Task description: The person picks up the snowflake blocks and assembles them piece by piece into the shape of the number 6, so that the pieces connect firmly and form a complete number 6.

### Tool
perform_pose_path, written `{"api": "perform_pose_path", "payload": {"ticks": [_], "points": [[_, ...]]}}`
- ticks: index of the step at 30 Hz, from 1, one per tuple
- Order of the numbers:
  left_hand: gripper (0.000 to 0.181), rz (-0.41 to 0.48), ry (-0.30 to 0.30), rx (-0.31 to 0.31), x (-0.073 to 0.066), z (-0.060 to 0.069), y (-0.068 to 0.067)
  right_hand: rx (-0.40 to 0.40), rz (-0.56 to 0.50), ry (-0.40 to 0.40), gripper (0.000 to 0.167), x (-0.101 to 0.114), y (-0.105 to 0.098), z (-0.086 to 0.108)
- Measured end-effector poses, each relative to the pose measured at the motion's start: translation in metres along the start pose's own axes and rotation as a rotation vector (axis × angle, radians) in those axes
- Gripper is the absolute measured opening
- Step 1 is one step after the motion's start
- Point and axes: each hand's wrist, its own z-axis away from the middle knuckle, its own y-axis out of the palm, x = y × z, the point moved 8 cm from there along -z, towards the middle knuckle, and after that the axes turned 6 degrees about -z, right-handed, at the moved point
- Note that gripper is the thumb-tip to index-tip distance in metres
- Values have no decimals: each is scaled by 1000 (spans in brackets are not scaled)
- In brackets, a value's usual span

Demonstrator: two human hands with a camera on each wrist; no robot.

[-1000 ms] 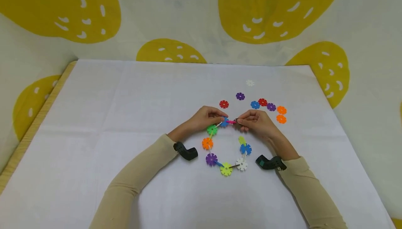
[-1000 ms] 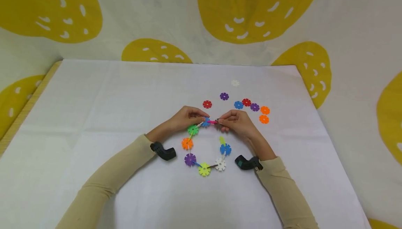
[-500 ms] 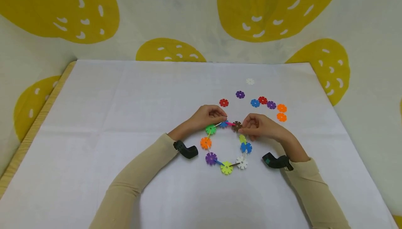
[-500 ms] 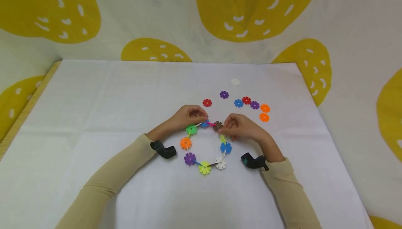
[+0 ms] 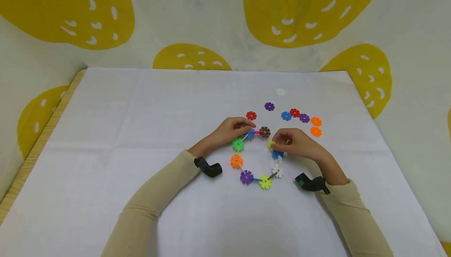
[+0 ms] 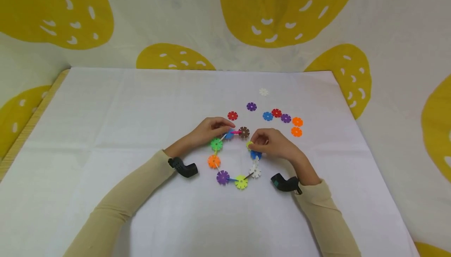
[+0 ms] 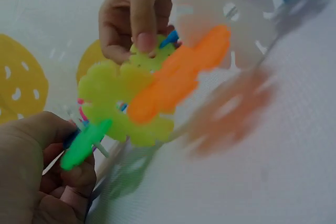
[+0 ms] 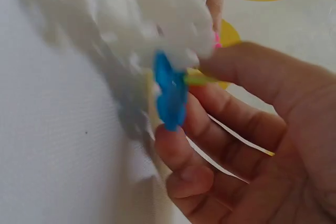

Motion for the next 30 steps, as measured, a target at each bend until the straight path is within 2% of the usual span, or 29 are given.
{"api": "perform_pose_path", "payload": {"ticks": [3, 7, 14, 18, 23, 30], "points": [[23, 5, -9, -8, 1, 0, 0, -87, 11, 3, 13, -1, -6, -2], [24, -7, -20, 14, 0, 0, 2, -142, 0, 9, 16, -3, -8, -5], [24, -73, -56, 43, -1, 1, 5, -137, -31, -75, 12, 2, 1, -11], [26, -88, -32, 72, -4, 0, 8, -119, -52, -155, 12, 6, 5, -11], [27, -39, -10, 73, -4, 0, 9, -129, -78, -253, 13, 8, 5, -10], [25, 82, -86, 5, 3, 1, -1, -190, -144, -317, 15, 8, -4, -9]]}}
